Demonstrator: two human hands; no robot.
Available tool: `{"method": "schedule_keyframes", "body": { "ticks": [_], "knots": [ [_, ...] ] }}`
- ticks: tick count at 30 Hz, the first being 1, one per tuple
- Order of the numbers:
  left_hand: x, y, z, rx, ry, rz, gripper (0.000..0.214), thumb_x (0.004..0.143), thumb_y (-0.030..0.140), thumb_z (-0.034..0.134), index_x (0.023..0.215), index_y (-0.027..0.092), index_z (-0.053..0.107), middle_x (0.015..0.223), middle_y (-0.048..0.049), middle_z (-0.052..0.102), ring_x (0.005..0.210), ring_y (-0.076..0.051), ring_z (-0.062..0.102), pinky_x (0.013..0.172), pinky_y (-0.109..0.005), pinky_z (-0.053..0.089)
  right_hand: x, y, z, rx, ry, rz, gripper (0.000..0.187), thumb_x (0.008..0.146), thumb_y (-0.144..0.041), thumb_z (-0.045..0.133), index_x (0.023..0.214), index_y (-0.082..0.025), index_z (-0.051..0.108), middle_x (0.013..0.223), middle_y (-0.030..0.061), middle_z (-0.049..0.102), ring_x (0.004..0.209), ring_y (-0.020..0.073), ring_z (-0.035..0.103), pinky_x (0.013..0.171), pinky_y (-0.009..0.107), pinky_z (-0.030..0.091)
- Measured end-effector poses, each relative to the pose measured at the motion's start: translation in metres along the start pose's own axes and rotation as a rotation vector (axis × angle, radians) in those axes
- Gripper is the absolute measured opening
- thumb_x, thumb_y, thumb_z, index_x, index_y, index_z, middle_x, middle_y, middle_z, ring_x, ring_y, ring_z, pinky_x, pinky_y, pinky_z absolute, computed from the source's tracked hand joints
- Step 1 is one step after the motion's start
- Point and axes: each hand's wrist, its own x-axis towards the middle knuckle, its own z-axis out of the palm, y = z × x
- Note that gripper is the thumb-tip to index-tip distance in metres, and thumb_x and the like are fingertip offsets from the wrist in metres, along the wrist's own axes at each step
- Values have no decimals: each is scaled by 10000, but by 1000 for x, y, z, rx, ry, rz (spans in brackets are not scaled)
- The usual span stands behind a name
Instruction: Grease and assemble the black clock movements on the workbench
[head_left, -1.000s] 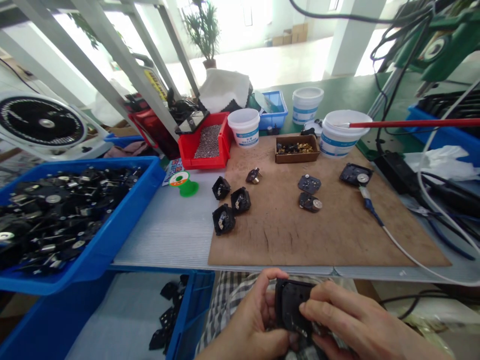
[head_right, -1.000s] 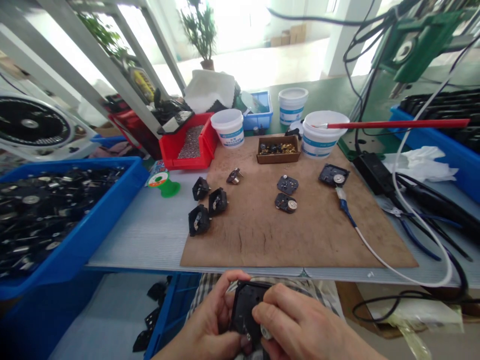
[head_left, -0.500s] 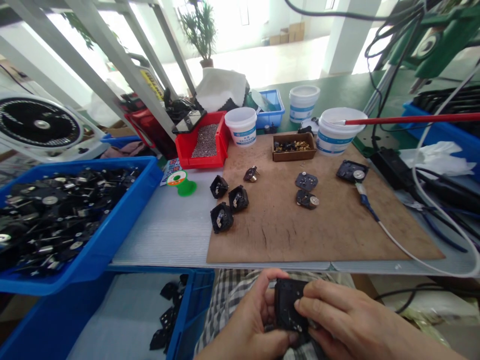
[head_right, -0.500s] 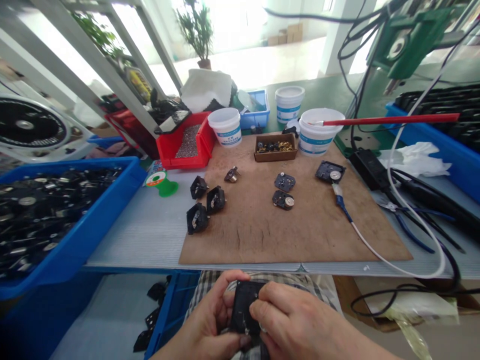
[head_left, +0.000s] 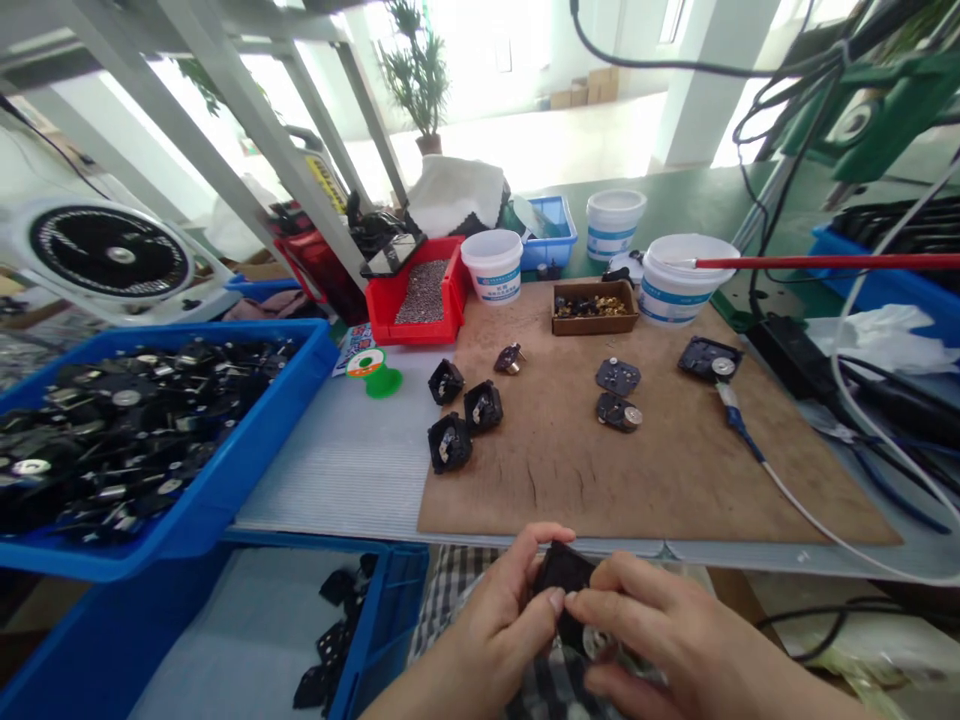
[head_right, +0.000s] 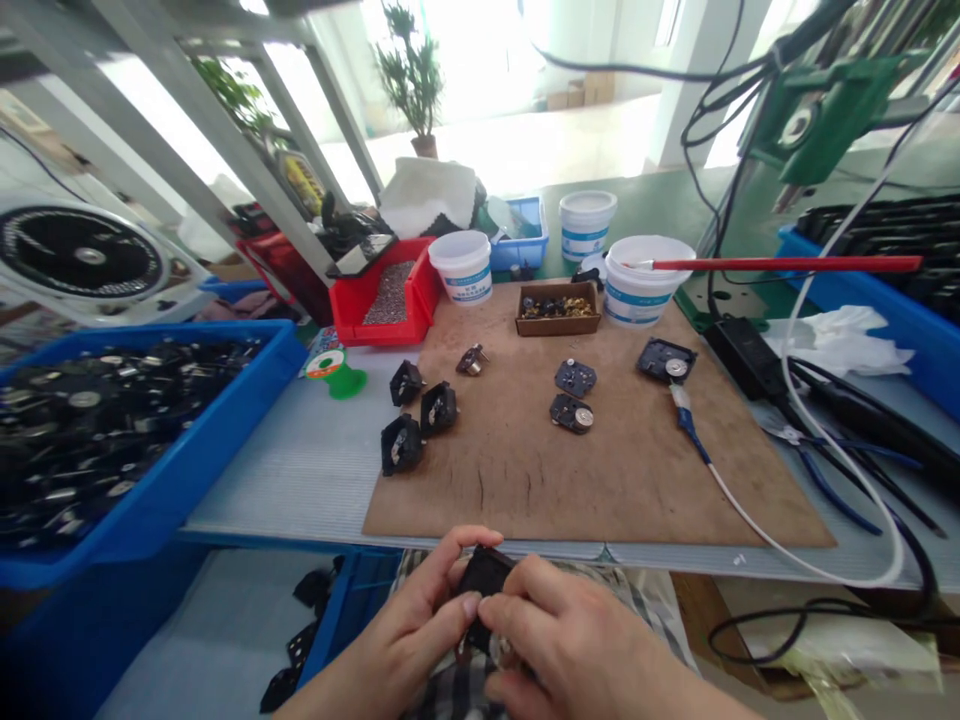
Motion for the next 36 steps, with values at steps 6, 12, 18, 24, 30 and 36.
{"method": "schedule_keyframes", "body": {
  "ticks": [6,12,18,24,30,36],
  "knots": [
    [1,28,-14,258,-92,-46,527,903,239,471,1376,280,244,1085,-42,602,939,-192,542,861,-343,372,16,15,-24,265,19,338,201,818,-184,645,1007,-198,579,809,-17,541,642,118,478,572,215,361],
    [13,5,-8,-277,-50,73,499,884,459,515,1285,174,429,903,-50,608,742,-158,525,641,-249,387,16,26,-15,768,40,484,279,895,-421,592,942,-163,496,724,-16,504,594,106,437,507,187,310],
    [15,5,2,25,144,145,297,945,360,447,1127,180,597,985,-45,633,875,-177,540,793,-272,416,15,21,-5,588,112,433,254,939,-422,524,901,-172,504,723,-12,488,626,123,457,543,204,363],
    [10,17,1,393,139,185,244,920,269,406,1007,141,594,892,-55,628,788,-183,559,706,-267,397,16,18,-16,117,127,192,219,906,-218,518,1125,-220,505,1069,46,532,974,187,526,812,284,453],
    [12,8,5,494,162,255,259,906,260,380,1032,129,566,934,-99,636,840,-217,589,739,-287,405,20,13,-16,-125,103,161,141,898,-198,495,1035,-215,524,927,32,564,842,205,554,700,326,462],
    [12,4,5,509,193,321,235,892,248,357,944,133,556,847,-96,619,754,-202,578,669,-281,398,21,8,-15,-238,150,121,123,888,-179,505,1007,-208,513,905,23,573,834,200,559,688,321,447]
  ]
}}
